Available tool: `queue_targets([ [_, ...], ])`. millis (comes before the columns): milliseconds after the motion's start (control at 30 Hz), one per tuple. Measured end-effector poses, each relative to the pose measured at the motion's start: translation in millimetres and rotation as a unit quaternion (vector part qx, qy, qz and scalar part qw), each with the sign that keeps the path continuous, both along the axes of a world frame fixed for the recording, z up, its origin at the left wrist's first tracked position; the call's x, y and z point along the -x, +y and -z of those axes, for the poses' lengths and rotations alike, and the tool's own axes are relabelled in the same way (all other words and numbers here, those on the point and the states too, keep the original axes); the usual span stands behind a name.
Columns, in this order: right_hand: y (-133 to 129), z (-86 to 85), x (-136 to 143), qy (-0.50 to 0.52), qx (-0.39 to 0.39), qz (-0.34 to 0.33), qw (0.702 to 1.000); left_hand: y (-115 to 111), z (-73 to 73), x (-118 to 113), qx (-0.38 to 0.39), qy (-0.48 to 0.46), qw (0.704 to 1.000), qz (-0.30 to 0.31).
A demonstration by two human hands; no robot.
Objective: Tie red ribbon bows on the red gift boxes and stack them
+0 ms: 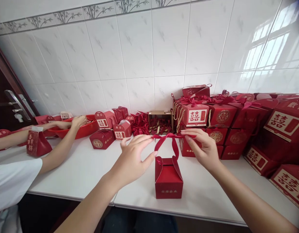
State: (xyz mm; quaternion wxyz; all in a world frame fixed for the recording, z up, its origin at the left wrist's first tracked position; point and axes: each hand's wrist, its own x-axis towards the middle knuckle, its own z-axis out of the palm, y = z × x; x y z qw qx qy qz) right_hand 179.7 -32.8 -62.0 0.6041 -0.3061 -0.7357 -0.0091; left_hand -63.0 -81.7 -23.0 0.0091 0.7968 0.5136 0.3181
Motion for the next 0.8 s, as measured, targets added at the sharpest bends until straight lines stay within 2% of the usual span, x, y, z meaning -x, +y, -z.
queue_targets([
  [133,-13.4,28.1,-28.6,0.093,0.131,0.086,0.983,-8.0,18.7,34.5,-0.010,0.050,0.993,-0.109],
  [267,-23.3,68.5,-68.7,0.084,0.235,0.174,0.953,-17.1,41.7,79.5,0.077,0.052,0.971,-0.220],
  [333,-24.8,85.0,-83.5,0.063,0.308,0.157,0.936,-20.2,51.5,95.8,0.163,0.051,0.959,-0.228],
  [400,-23.8,93.9,-90.1,0.055,0.365,0.131,0.920,-20.4,58.3,101.8,0.216,0.054,0.953,-0.205],
  [467,-21.2,93.9,-87.7,0.065,0.359,0.153,0.918,-16.9,61.8,95.4,0.194,0.051,0.959,-0.198],
  [533,-18.7,86.9,-77.0,0.067,0.303,0.189,0.932,-9.7,63.1,78.5,0.136,0.015,0.974,-0.180],
  [567,-17.8,82.1,-69.2,0.057,0.276,0.186,0.941,-5.1,63.5,67.5,0.117,-0.018,0.981,-0.157],
  [600,-17.2,77.2,-60.3,0.041,0.263,0.164,0.950,0.0,64.1,55.8,0.112,-0.059,0.985,-0.118],
  [667,-16.5,69.2,-40.7,0.003,0.286,0.080,0.955,10.5,66.6,33.0,0.131,-0.140,0.981,-0.042],
  [733,-16.1,65.7,-21.6,-0.025,0.343,-0.003,0.939,19.7,71.7,14.2,0.167,-0.201,0.965,0.010],
  [800,-15.8,66.8,-5.9,-0.030,0.393,-0.060,0.917,26.3,78.7,1.5,0.205,-0.237,0.948,0.045],
])
